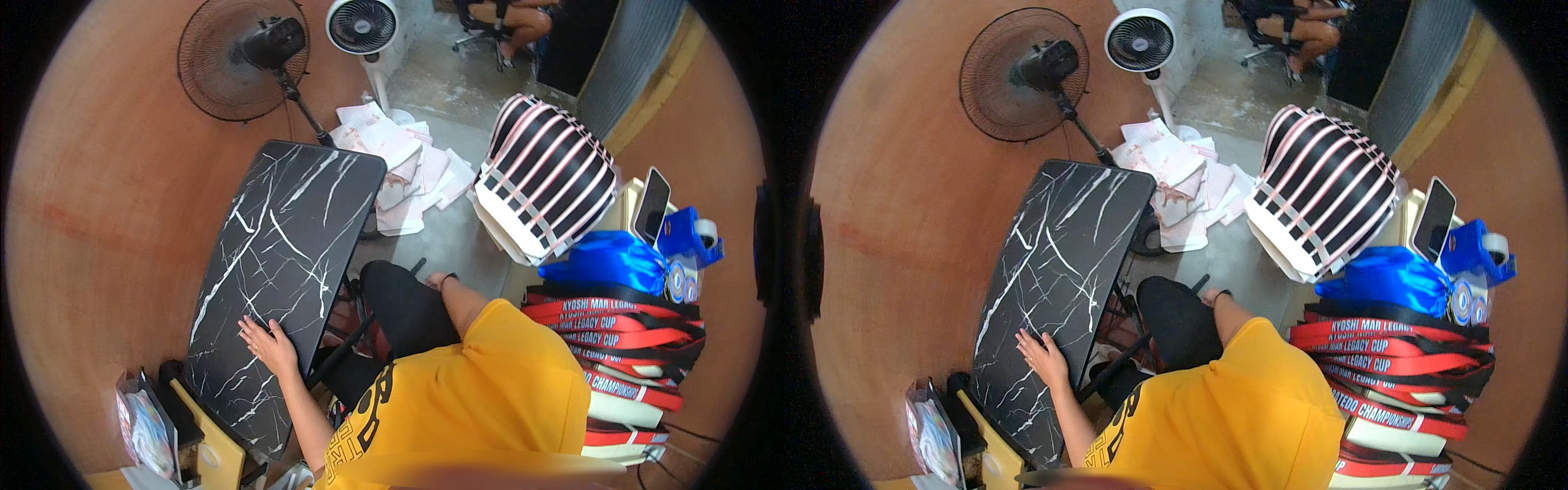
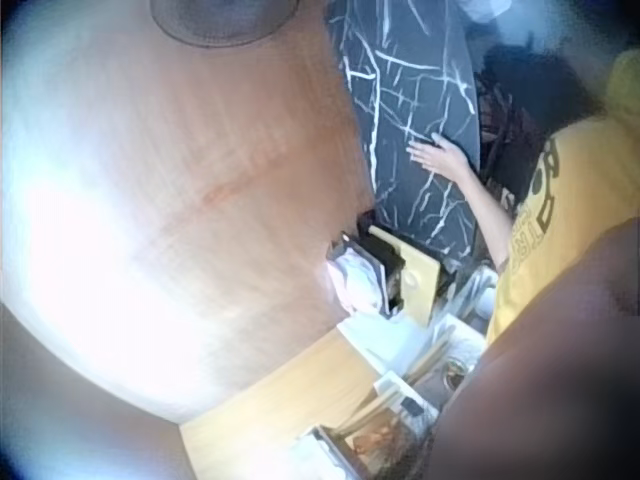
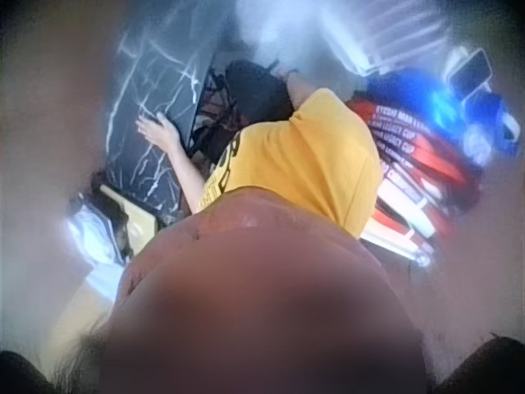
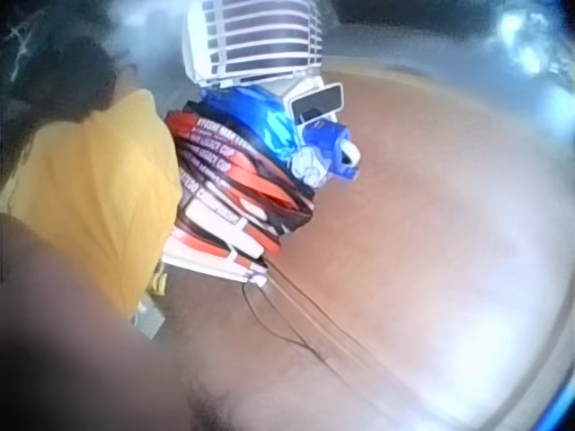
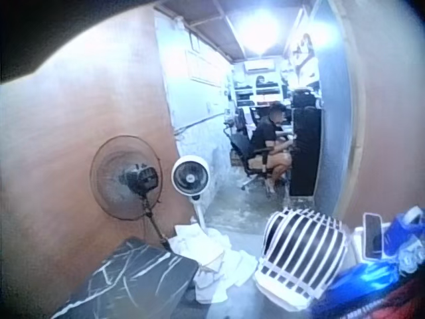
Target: The person assembles lanyards by threading pink and black ribbons through a white plastic frame on a table. They repeatedly pull ribbons through slots, adjust alignment, and stack completed lanyards. The person also handles a stack of red and black lanyards and places them aside.
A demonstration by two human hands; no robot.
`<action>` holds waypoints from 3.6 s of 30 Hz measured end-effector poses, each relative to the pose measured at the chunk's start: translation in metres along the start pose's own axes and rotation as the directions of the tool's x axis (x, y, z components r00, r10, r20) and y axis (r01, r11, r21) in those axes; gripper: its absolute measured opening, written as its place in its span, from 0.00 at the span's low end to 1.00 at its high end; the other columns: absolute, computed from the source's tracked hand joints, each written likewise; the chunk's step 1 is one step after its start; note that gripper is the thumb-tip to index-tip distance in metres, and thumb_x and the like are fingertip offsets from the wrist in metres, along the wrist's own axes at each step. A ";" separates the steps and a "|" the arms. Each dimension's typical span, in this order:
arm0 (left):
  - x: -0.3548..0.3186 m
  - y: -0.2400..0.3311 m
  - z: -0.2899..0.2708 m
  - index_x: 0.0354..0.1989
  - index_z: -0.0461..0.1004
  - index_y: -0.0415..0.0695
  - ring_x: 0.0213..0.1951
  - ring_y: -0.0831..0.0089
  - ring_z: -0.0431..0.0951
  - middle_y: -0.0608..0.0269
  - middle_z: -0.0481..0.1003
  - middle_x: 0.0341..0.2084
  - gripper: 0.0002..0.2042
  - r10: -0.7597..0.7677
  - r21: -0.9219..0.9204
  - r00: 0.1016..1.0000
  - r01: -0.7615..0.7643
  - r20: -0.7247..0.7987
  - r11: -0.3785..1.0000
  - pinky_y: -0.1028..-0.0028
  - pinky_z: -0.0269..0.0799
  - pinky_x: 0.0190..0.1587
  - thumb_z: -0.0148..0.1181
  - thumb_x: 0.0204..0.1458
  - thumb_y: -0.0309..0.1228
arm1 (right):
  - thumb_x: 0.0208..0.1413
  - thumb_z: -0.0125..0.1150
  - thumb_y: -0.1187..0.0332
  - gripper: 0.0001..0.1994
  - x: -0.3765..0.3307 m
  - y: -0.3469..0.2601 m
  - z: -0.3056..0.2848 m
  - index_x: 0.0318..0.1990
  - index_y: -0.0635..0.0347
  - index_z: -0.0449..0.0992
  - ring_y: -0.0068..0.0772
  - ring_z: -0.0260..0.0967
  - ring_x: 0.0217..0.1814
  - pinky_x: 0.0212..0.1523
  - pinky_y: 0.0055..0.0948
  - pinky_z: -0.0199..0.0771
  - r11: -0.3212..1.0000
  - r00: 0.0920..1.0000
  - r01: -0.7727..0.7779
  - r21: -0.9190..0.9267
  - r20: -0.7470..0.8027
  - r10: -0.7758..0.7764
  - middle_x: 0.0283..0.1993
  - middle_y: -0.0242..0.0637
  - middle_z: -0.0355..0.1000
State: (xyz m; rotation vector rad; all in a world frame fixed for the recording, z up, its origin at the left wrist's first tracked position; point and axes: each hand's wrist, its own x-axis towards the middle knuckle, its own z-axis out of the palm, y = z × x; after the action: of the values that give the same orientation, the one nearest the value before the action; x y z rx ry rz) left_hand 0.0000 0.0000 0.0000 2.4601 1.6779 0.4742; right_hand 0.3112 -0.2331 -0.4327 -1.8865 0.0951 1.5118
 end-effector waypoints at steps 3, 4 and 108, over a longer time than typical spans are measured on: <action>-0.005 0.003 0.002 0.73 0.45 0.44 0.73 0.47 0.42 0.48 0.44 0.73 0.33 0.001 0.029 1.000 -0.001 0.015 1.000 0.49 0.39 0.71 0.42 0.65 0.48 | 0.59 0.48 0.64 0.16 -0.063 0.011 -0.059 0.47 0.60 0.80 0.47 0.76 0.51 0.50 0.46 0.75 0.991 0.920 -0.135 -0.011 -0.372 0.122 0.50 0.52 0.76; -0.006 0.003 0.002 0.73 0.45 0.44 0.73 0.47 0.42 0.48 0.44 0.73 0.33 0.002 0.035 1.000 -0.002 0.015 0.999 0.49 0.40 0.71 0.42 0.65 0.48 | 0.59 0.48 0.65 0.16 -0.079 0.019 -0.072 0.46 0.60 0.80 0.44 0.77 0.51 0.48 0.47 0.75 0.925 0.831 -0.140 -0.354 -0.550 -0.085 0.49 0.52 0.77; -0.152 -0.222 -0.120 0.64 0.61 0.40 0.53 0.63 0.76 0.54 0.73 0.53 0.25 -0.390 -0.936 0.867 0.208 0.311 -0.283 0.64 0.73 0.55 0.50 0.65 0.42 | 0.45 0.72 0.63 0.11 -0.426 -0.201 0.459 0.35 0.55 0.78 0.47 0.66 0.50 0.52 0.45 0.64 -0.154 -0.154 0.987 0.050 0.592 -0.791 0.44 0.39 0.67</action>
State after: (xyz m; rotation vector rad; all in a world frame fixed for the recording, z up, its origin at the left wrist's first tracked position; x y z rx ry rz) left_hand -0.2857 -0.0659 0.0232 0.6517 0.9479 1.2399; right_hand -0.1081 0.0207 0.0058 -1.0262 -1.7388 0.6568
